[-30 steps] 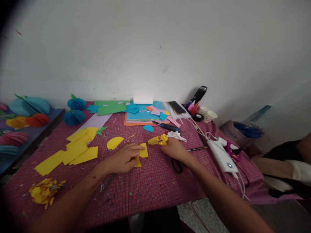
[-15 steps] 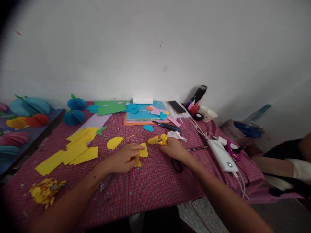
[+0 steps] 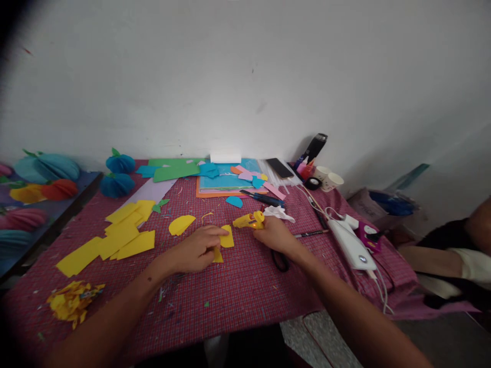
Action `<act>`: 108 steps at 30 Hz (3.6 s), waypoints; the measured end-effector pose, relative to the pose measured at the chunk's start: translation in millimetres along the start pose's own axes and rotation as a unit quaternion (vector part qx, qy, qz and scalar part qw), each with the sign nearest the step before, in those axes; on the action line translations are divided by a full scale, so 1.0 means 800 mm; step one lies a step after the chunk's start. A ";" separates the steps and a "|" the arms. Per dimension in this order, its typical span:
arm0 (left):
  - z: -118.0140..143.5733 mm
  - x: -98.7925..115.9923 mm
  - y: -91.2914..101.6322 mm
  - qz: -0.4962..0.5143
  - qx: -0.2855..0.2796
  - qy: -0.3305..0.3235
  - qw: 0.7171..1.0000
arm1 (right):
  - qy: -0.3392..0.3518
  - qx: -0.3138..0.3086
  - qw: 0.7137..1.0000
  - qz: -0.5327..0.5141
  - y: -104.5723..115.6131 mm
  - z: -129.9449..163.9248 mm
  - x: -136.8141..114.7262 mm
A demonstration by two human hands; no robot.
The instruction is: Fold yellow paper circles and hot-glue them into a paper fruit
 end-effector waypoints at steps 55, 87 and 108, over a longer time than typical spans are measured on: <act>-0.001 0.001 0.002 -0.010 -0.002 -0.001 1.000 | 0.007 -0.002 1.000 -0.006 -0.004 0.003 0.003; -0.002 0.000 0.001 -0.013 -0.002 -0.007 1.000 | 0.015 -0.002 1.000 -0.002 -0.001 0.018 0.001; -0.005 -0.002 -0.003 -0.032 -0.003 -0.022 0.999 | -0.024 -0.027 0.996 -0.084 -0.004 0.061 -0.002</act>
Point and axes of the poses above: each hand's wrist, its own z-axis away from the middle knuckle, its own y-axis out of the back of the hand, x = y × z, the point moved 2 cm from there along -z, towards the middle knuckle, and after that the axes turned 14 degrees about y, right-handed, at the moved point
